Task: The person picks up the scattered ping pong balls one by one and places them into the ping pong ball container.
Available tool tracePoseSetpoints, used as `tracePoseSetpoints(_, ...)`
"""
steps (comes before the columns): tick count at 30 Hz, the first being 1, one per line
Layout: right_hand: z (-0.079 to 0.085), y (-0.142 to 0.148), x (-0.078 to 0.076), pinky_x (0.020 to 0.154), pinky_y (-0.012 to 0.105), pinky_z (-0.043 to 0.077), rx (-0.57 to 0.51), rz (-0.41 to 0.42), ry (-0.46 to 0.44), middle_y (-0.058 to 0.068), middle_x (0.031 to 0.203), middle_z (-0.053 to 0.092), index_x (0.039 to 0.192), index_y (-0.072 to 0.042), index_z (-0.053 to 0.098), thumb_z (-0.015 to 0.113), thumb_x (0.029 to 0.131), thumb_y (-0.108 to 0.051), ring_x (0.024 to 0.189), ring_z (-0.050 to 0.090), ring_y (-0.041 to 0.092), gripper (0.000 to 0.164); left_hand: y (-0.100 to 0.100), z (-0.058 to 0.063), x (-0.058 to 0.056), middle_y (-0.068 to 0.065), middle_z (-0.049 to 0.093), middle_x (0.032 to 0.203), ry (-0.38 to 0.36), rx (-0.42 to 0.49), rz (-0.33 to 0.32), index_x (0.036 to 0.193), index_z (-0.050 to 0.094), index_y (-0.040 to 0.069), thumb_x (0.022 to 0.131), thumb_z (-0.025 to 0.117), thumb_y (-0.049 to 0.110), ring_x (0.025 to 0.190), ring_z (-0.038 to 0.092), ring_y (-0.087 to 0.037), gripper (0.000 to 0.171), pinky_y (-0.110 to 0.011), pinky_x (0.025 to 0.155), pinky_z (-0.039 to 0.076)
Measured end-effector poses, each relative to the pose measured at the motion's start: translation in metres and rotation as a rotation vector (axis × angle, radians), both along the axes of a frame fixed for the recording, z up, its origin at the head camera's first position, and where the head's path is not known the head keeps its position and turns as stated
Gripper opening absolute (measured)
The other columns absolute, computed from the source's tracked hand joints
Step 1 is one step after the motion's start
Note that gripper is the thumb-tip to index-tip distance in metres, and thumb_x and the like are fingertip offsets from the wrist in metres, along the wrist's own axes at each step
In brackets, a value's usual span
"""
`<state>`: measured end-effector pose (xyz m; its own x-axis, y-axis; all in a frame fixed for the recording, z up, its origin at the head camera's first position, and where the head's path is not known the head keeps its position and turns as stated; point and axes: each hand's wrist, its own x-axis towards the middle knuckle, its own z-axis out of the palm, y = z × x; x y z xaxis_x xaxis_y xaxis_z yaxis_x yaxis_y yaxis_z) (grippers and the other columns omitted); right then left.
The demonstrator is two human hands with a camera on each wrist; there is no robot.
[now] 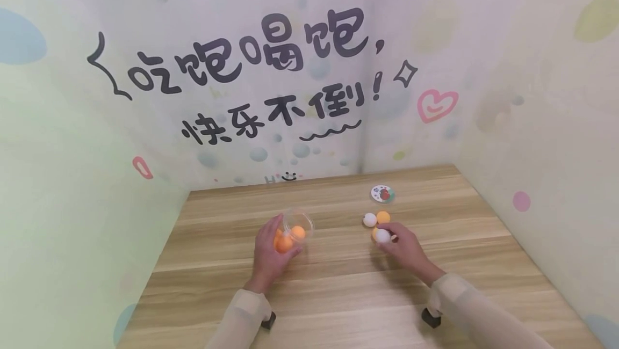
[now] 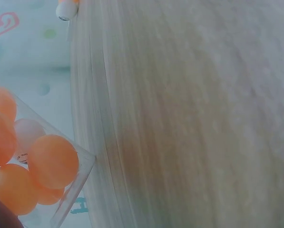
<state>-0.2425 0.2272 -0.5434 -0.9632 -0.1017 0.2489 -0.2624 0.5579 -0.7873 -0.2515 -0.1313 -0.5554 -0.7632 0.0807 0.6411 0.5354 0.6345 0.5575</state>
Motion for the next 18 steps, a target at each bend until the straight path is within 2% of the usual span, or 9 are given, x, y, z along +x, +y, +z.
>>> tracePoseSetpoints(6,0.001,-0.011,-0.001,0.075,0.035,0.048,-0.042,0.021,0.028,0.008,0.104,0.064,0.114,0.001,0.066,0.079,0.077,-0.001,0.091,0.055,0.023,0.039,0.0,0.0,0.002,-0.007,0.049,0.141,-0.047,0.003,0.009,0.146,0.043,0.019,0.064,0.092,0.024,0.128,0.043,-0.03,0.096,-0.052,0.105,0.034)
tracePoseSetpoints(11,0.003,-0.025,-0.003,0.074,0.034,0.049,-0.048,0.038,0.056,0.01,0.107,0.064,0.114,0.001,0.066,0.08,0.075,-0.001,0.089,0.055,0.022,0.042,0.001,0.001,0.001,-0.008,0.05,0.14,-0.009,-0.005,0.001,0.145,0.044,0.016,0.062,0.092,0.025,0.126,0.044,-0.033,0.097,-0.055,0.103,0.035)
tracePoseSetpoints(18,0.011,-0.045,-0.007,0.072,0.04,0.051,-0.058,0.088,0.131,0.009,0.104,0.065,0.111,0.002,0.066,0.081,0.073,-0.002,0.088,0.055,0.022,0.04,0.002,0.001,0.0,-0.01,0.051,0.138,0.029,-0.011,-0.006,0.145,0.045,0.014,0.06,0.093,0.025,0.124,0.046,-0.034,0.098,-0.055,0.101,0.036)
